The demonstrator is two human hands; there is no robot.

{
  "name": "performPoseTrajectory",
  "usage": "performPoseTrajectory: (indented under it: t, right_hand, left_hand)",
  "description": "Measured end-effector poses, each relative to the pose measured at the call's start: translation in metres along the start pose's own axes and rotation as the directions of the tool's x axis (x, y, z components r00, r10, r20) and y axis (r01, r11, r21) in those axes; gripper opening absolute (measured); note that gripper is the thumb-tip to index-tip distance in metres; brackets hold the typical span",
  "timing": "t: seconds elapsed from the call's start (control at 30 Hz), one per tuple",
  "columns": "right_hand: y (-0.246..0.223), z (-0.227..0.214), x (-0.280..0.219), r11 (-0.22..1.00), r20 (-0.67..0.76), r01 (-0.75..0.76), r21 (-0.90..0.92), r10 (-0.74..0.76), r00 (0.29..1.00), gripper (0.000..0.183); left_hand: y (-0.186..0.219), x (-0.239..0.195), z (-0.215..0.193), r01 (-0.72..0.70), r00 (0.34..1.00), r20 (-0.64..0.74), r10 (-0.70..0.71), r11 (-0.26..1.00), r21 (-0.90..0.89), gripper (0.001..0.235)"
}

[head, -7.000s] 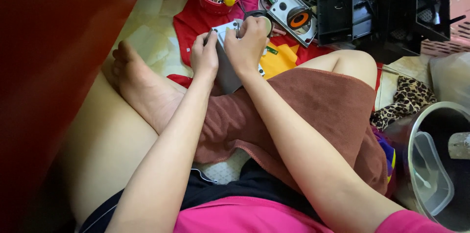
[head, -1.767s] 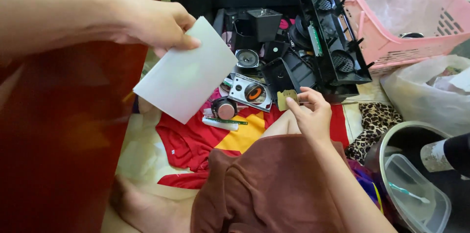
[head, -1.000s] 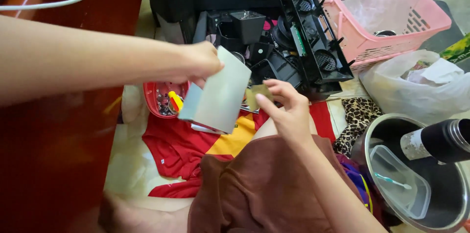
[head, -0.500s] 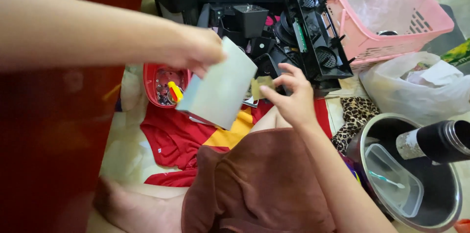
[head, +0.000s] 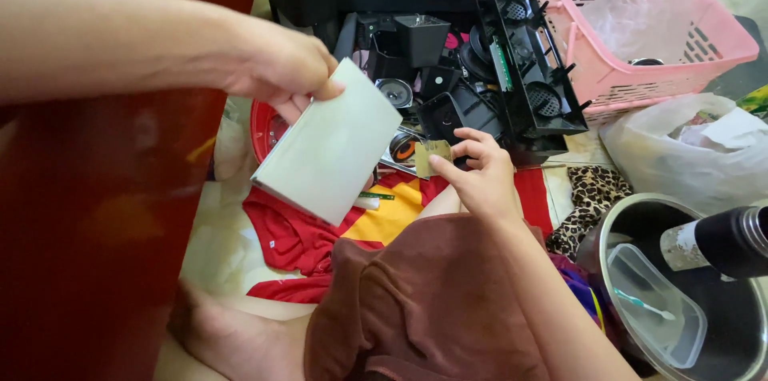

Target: The person sits on the floor and scrubs a silver metal box with a yellow sponge. They wipe the top, sides, and bottom surfaces of the box, turning it over to clean different areas. The person then places the box down and picks up a white rectangular object to wipe it with the sponge.

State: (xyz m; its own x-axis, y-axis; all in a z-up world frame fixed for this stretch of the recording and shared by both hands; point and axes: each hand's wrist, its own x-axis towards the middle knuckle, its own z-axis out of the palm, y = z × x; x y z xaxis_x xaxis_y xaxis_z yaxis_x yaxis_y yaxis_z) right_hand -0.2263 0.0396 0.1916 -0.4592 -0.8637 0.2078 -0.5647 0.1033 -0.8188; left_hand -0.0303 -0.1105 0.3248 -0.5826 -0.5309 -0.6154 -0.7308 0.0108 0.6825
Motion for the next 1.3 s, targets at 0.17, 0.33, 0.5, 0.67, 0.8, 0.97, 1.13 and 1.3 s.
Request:
performPoseTrajectory:
  t: [0.17, 0.33, 0.5, 0.67, 0.8, 0.97, 1.13, 1.3]
  right_hand:
    - [0.014, -0.002, -0.003, 0.996, -0.065, 0.007, 0.094, -0.001, 0.998, 0.021]
    - [0.011, -0.008, -0.005, 0.994, -0.13, 0.036, 0.1, -0.023, 0.991, 0.02]
    - [-0.003, -0.019, -0.012, 0.978, -0.181, -0.036, 0.205, 0.073, 0.981, 0.018]
    - [-0.008, -0.017, -0.015, 0.927, -0.043, -0.062, 0.37, 0.084, 0.996, 0.01]
    - [-0.011, -0.009, -0.019, 0.947, 0.007, -0.068, 0.315, 0.069, 0.998, 0.02]
    - [-0.012, -0.013, -0.017, 0.93, 0.008, -0.049, 0.364, 0.049, 0.999, 0.031]
    - [-0.019, -0.015, -0.014, 0.932, -0.005, -0.046, 0.359, 0.051, 0.999, 0.035]
    - [-0.023, -0.015, -0.015, 0.926, -0.019, -0.066, 0.371, 0.078, 0.997, 0.033]
  left_hand:
    - [0.013, -0.007, -0.002, -0.013, 0.998, -0.054, 0.017, 0.998, 0.067, 0.034]
    - [0.013, 0.013, -0.008, -0.033, 0.997, -0.069, 0.042, 0.992, 0.121, 0.033]
    - [0.009, 0.061, -0.01, -0.077, 0.989, -0.123, 0.079, 0.997, 0.018, 0.033]
    - [-0.016, 0.127, 0.013, -0.126, 0.982, -0.145, 0.119, 0.991, -0.042, 0.029]
    - [-0.024, 0.123, 0.026, -0.136, 0.991, -0.011, 0.136, 0.972, -0.193, 0.032]
    - [0.002, 0.037, 0.016, 0.007, 1.0, -0.003, -0.007, 0.999, -0.047, 0.036]
    - [-0.013, 0.006, 0.01, 0.036, 0.996, -0.08, -0.051, 0.984, -0.176, 0.035]
    - [-0.007, 0.002, 0.005, 0.019, 0.997, -0.065, -0.027, 0.992, -0.124, 0.033]
